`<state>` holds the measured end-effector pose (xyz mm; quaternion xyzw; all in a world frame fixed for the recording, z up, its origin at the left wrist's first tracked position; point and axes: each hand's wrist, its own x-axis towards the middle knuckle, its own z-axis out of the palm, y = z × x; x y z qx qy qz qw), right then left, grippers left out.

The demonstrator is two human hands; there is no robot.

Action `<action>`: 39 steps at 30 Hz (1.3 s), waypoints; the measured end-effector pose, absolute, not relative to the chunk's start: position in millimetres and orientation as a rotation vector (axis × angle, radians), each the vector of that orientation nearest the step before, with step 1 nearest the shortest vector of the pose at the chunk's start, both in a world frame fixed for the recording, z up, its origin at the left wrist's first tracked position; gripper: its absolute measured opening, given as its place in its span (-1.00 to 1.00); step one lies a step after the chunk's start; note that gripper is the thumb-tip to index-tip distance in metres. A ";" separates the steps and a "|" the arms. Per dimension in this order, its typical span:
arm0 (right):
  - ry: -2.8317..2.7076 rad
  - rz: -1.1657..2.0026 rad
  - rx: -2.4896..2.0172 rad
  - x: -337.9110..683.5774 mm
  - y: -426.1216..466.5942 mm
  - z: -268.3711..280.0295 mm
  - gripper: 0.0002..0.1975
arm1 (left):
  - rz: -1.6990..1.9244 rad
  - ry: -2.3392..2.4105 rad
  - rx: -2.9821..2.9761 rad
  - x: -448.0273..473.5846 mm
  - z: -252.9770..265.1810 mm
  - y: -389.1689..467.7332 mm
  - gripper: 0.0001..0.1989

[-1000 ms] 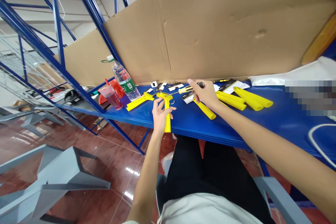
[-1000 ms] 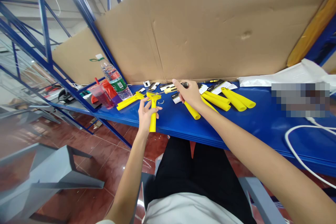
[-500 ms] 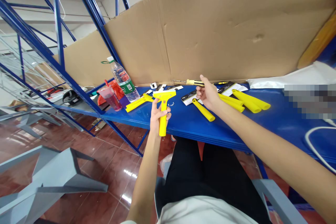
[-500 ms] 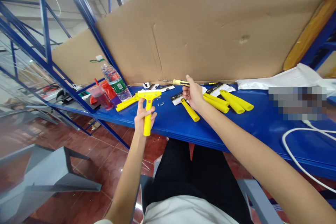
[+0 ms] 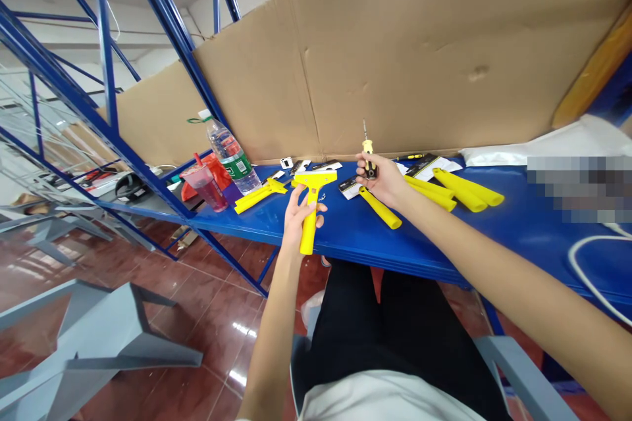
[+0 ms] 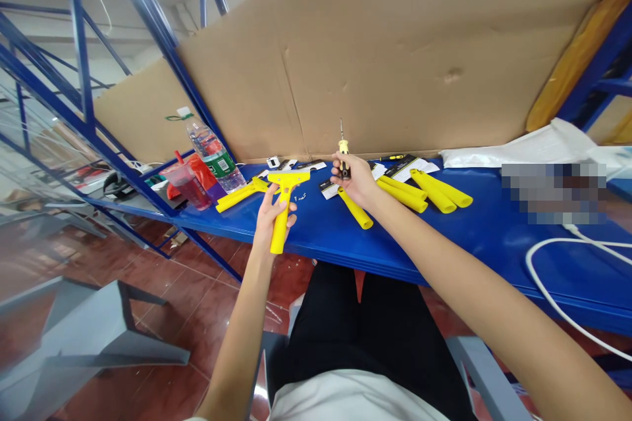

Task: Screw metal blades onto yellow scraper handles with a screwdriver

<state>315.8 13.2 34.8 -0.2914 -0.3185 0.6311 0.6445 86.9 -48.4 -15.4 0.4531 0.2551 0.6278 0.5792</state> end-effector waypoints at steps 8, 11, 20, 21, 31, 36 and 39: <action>-0.903 1.429 -0.687 307.4 14.5 22.6 -0.44 | 1.366 0.611 1.022 94.7 -7.7 -57.1 -0.39; -1.016 1.386 -0.677 301.6 11.4 19.0 -0.45 | 1.308 0.585 1.051 93.3 -7.3 -58.5 -0.45; -1.182 1.597 -0.588 297.2 -1.8 23.0 -0.57 | 1.289 0.590 1.083 108.1 -12.9 -72.3 -0.42; -1.195 1.603 -0.560 298.2 -1.9 23.5 -0.57 | 1.279 0.584 1.073 110.5 -14.0 -73.7 -0.44; -1.185 1.419 -0.632 301.2 4.9 22.8 -0.47 | 1.148 0.552 1.040 118.8 -12.3 -70.3 -0.44; -1.152 1.281 -0.655 303.1 4.9 27.3 -0.49 | 1.349 0.680 1.133 115.3 -11.8 -64.3 -0.52; -1.155 1.242 -0.667 302.8 4.1 28.5 -0.50 | 1.451 0.733 1.216 110.9 -16.5 -58.6 -0.54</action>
